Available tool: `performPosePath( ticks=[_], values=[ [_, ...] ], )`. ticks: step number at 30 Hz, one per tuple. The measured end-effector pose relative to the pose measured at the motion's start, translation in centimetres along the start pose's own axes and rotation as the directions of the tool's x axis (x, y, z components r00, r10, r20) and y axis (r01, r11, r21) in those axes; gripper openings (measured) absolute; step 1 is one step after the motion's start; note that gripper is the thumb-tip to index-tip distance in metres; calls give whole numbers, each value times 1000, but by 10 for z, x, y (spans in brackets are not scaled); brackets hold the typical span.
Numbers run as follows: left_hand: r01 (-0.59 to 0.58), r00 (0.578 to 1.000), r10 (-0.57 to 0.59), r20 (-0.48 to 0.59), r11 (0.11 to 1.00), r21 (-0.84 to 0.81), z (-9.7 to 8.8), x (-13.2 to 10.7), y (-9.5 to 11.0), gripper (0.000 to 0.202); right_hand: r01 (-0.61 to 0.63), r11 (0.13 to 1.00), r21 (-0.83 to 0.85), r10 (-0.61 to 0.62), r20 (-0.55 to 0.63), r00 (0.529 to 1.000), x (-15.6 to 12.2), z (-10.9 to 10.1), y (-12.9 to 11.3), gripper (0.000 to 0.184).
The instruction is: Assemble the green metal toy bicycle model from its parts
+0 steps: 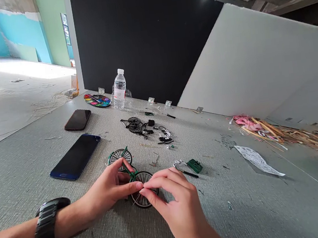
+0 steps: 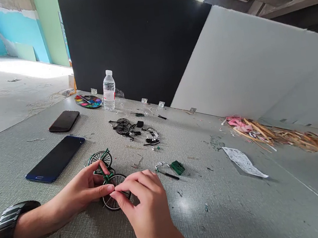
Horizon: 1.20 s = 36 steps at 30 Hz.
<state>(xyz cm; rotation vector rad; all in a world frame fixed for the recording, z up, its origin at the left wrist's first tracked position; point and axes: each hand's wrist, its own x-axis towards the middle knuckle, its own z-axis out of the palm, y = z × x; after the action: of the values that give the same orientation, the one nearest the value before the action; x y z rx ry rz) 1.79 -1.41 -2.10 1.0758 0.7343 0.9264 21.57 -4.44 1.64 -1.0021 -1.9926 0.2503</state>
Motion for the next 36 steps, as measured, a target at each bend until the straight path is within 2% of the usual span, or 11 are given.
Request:
performPosePath(
  ticks=[20,26,36],
  values=[
    [-16,1000,16,-9,1000,20,0,-1,1,50,-78,994,74,76,28,997,2,-1,0,10],
    [-4,1000,5,-17,1000,22,1,-1,2,50,-149,981,122,141,73,987,3,-3,-1,12],
    [-31,999,30,20,998,49,-2,3,0,53,-187,979,86,177,111,978,3,-5,1,14]
  ],
)
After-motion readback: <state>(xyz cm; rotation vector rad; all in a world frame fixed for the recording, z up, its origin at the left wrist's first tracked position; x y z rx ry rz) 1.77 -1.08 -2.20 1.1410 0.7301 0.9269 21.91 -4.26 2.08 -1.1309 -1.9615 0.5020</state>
